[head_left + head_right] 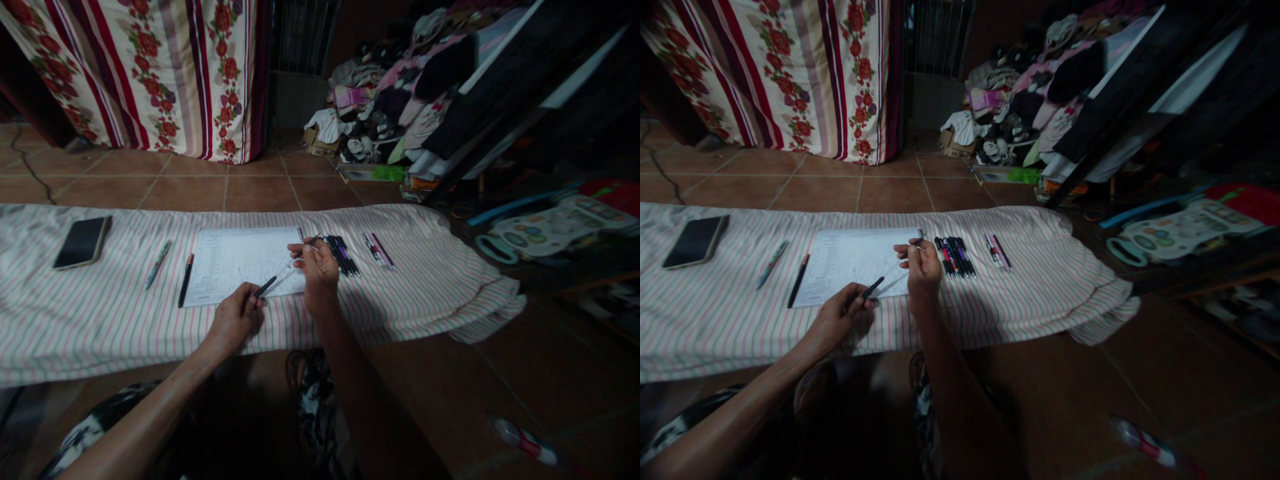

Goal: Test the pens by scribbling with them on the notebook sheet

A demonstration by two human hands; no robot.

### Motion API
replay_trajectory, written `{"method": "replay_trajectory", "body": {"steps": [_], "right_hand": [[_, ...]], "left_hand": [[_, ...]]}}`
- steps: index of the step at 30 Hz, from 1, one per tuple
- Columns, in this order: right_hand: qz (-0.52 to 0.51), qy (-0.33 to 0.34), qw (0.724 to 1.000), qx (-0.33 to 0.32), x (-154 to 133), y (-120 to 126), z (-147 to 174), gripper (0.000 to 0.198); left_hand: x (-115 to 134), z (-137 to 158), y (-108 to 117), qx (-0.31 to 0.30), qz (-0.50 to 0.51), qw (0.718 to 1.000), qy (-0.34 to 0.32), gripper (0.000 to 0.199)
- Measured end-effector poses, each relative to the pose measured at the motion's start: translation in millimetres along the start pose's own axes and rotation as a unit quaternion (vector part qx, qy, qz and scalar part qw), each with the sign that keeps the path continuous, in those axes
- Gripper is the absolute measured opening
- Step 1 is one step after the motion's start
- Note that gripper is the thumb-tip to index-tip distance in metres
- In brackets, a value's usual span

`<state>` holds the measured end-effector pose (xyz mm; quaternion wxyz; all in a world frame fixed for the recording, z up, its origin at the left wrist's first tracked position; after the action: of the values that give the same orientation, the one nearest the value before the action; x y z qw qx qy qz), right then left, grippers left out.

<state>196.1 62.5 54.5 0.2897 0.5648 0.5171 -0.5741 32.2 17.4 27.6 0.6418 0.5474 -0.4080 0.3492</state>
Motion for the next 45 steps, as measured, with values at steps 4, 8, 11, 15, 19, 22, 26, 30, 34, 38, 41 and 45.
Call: {"method": "replay_trajectory", "body": {"steps": [4,8,11,15,19,22,26,30,34,38,41,45], "right_hand": [[0.003,-0.009,1.0,-0.009,-0.7,-2.3,2.2,0.015],[0.008,-0.032,0.999,-0.023,0.0,-7.1,5.9,0.015],[0.023,-0.046,0.998,-0.036,0.0,-11.1,9.3,0.015],[0.042,-0.056,0.997,-0.045,0.0,-15.4,13.3,0.015],[0.057,-0.056,0.995,-0.06,2.9,-19.7,15.6,0.014],[0.076,-0.061,0.993,-0.07,7.2,-22.3,16.9,0.013],[0.117,-0.059,0.987,-0.088,10.9,-24.3,18.7,0.017],[0.146,-0.057,0.982,-0.103,11.7,-25.5,20.5,0.02],[0.14,-0.052,0.984,-0.102,10.7,-27.5,22.0,0.02],[0.131,-0.053,0.986,-0.093,12.6,-25.0,17.9,0.019],[0.146,-0.043,0.987,-0.05,17.9,-10.8,5.6,0.022],[0.174,-0.042,0.984,-0.001,32.8,16.0,-14.7,0.03]], "left_hand": [[-1.3,-0.7,-0.2,-0.004,0.001,1.0,-0.001,0.014],[-2.7,-1.4,-0.9,-0.009,0.014,1.0,-0.009,0.016],[-1.3,-1.2,-0.8,-0.005,0.041,0.999,-0.007,0.015],[1.2,-0.9,-0.7,-0.004,0.072,0.997,-0.004,0.015],[2.5,-1.2,-0.7,-0.002,0.111,0.994,-0.011,0.015],[5.3,-1.3,-0.6,-0.002,0.139,0.99,-0.013,0.016],[11.3,-1.3,1.4,0.004,0.167,0.986,-0.001,0.014],[13.1,-1.6,3.5,0.006,0.179,0.984,0.001,0.012],[10.2,-2.0,4.3,0.009,0.198,0.98,-0.005,0.013],[10.2,-2.8,5.5,0.017,0.222,0.975,0.008,0.012],[10.8,-3.3,7.9,0.035,0.241,0.97,0.027,0.011],[8.6,-2.8,9.9,0.053,0.276,0.958,0.064,0.01]]}}
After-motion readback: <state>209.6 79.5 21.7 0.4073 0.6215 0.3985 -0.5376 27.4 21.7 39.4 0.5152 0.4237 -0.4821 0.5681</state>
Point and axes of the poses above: each hand's wrist, its own z-axis away from the middle knuckle, its own y-axis out of the back of the hand, x = y × z, the point moved 5 cm from there along -z, towards the middle knuckle, and after that the axes turned 4 degrees about z, right-handed, at the moved point
